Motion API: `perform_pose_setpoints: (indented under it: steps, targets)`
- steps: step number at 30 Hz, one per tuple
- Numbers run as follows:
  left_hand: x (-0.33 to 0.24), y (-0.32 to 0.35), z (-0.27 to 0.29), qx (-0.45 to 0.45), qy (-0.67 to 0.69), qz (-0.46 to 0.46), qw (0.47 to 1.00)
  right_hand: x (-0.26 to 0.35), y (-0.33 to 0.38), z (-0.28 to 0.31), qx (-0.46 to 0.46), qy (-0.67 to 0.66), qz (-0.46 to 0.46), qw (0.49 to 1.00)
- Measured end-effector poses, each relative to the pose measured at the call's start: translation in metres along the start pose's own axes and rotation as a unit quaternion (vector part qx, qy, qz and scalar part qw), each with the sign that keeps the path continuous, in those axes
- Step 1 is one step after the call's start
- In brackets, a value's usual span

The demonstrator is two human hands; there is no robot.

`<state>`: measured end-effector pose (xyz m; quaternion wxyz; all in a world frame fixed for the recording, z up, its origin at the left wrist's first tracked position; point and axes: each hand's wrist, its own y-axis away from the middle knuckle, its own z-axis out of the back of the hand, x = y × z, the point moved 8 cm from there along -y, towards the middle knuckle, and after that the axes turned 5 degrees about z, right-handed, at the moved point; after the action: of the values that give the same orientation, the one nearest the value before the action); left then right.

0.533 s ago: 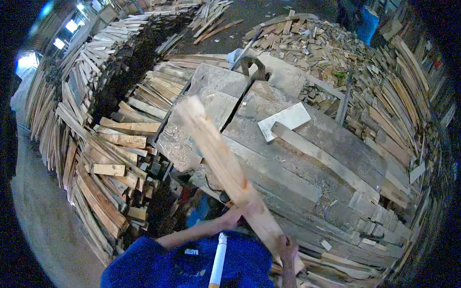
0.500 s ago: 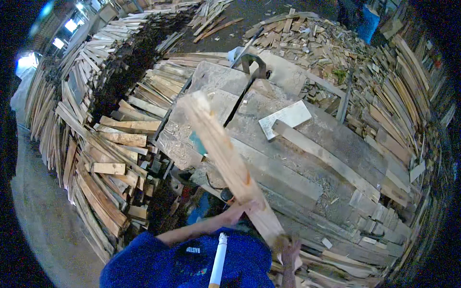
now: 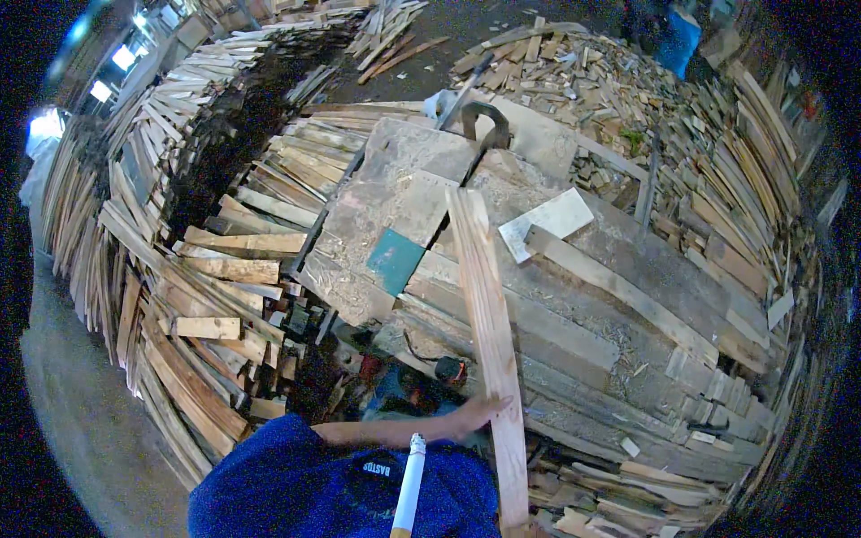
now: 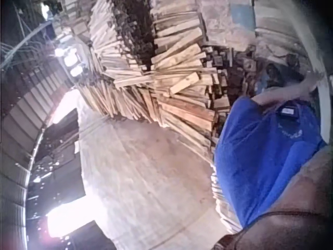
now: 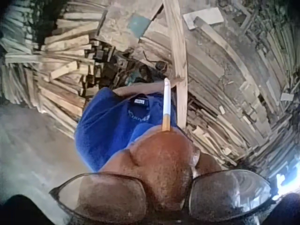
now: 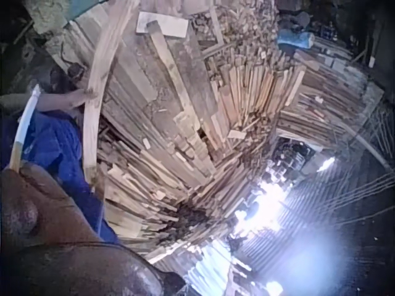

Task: Picking up individual wood planks from a stack and placing them onto a processing table or workbench.

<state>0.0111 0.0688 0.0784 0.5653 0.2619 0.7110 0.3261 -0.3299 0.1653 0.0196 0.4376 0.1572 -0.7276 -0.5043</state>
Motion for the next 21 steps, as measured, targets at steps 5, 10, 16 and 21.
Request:
perform_pose_setpoints:
  steps: [5, 10, 16, 21]
  targets:
    - [-0.217, 0.074, 0.205, -0.339, 0.13, -0.132, 0.922, -0.004, 0.059, -0.242, 0.311, 0.155, 0.0, 0.937]
    - [-0.278, 0.258, 0.385, -0.509, 0.237, -0.453, 0.692, -0.025, 0.244, -0.585, 0.605, 0.321, 0.216, 0.696]
    - [-0.041, 0.297, 0.445, -0.551, 0.195, -0.184, 0.79, -0.133, 0.286, -0.681, 0.626, 0.487, 0.401, 0.46]
    - [0.15, 0.309, 0.406, -0.597, 0.183, -0.038, 0.78, -0.23, 0.203, -0.614, 0.586, 0.566, 0.439, 0.378]
